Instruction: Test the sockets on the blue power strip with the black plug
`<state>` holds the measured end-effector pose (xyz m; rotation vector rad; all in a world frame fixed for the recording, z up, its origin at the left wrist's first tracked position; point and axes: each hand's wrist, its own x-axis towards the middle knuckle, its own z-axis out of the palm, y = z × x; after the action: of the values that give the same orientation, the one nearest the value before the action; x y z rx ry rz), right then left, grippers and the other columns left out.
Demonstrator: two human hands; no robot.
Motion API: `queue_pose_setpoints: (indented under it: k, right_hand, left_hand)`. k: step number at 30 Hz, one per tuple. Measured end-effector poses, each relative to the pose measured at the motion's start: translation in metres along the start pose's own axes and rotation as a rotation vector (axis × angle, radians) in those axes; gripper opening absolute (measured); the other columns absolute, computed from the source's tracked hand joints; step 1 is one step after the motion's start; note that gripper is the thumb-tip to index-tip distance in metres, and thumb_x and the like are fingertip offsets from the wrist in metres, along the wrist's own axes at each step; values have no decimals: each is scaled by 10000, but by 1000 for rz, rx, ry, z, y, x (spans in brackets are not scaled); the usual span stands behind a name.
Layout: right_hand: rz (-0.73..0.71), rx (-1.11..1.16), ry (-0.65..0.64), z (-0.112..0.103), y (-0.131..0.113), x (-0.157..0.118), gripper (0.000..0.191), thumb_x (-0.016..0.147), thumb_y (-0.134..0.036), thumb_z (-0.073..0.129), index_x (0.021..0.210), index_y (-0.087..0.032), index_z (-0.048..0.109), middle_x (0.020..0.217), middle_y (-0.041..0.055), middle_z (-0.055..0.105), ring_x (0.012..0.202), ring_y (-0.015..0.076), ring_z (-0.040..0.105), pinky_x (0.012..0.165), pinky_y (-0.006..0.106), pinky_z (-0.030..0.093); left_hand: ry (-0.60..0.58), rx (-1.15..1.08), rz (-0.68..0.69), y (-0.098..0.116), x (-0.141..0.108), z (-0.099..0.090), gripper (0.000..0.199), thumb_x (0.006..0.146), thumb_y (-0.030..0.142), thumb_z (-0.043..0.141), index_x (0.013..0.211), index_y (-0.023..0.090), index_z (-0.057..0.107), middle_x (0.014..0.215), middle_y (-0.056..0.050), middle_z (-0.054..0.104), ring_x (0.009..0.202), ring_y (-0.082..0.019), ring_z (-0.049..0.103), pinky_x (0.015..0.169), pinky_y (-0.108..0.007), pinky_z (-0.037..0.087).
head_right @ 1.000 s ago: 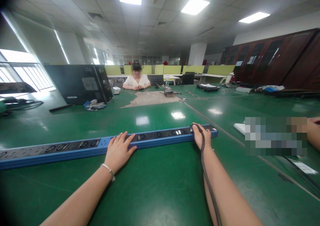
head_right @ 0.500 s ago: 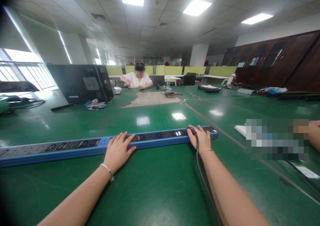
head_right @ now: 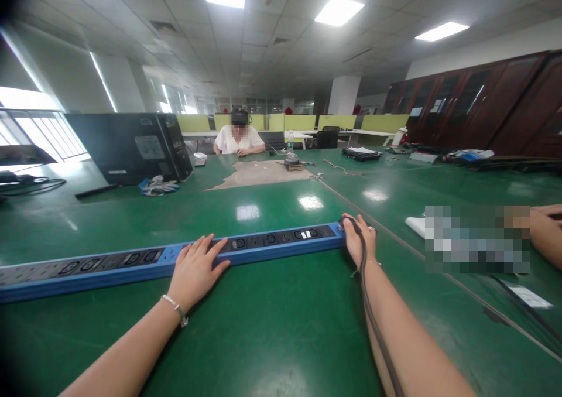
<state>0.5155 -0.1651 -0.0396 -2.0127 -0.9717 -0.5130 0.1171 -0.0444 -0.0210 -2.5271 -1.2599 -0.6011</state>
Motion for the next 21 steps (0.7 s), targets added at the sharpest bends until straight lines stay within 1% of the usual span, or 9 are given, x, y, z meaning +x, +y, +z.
queue_pose_setpoints:
  k: [3,6,11,16,21]
  right_hand:
    - [20,-9,-94,2,-9,2,384,845,-436,348,1025,-281,650,1079,37,657,1204,261,439,1030,532,187]
    - [14,-20,-113,3,-10,4,368,831,-435,371,1020,-288,650,1095,34,651,1195,252,449,1027,512,204]
    - [-9,-115,-219,3,-2,6,366,825,-433,377,1039,-307,647,1122,19,642,1222,262,428,1018,536,210]
    - [-63,-195,-184,0,-1,1,400,836,-459,370,1111,-305,617,1178,9,615,1231,274,412,1006,514,262]
    - [-107,-255,-149,-5,-3,-6,418,849,-475,372,1172,-310,578,1201,10,601,1231,263,416,1005,482,298]
  left_hand:
    - [-7,-3,-7,0,0,0,479,821,457,472,1277,311,465,1352,-83,465,1263,-265,382,1035,-444,265]
    - [-2,2,-1,0,0,1,476,823,456,469,1276,309,466,1350,-91,465,1258,-266,389,1034,-445,264]
    - [5,0,2,-1,0,1,476,825,455,468,1278,310,462,1348,-94,467,1258,-265,389,1031,-447,265]
    - [-9,-17,-8,1,0,-1,487,813,450,491,1279,315,460,1354,-87,462,1264,-266,382,1032,-442,266]
    - [-16,-8,-16,1,0,0,487,812,448,495,1280,318,458,1358,-75,461,1270,-252,377,1035,-434,266]
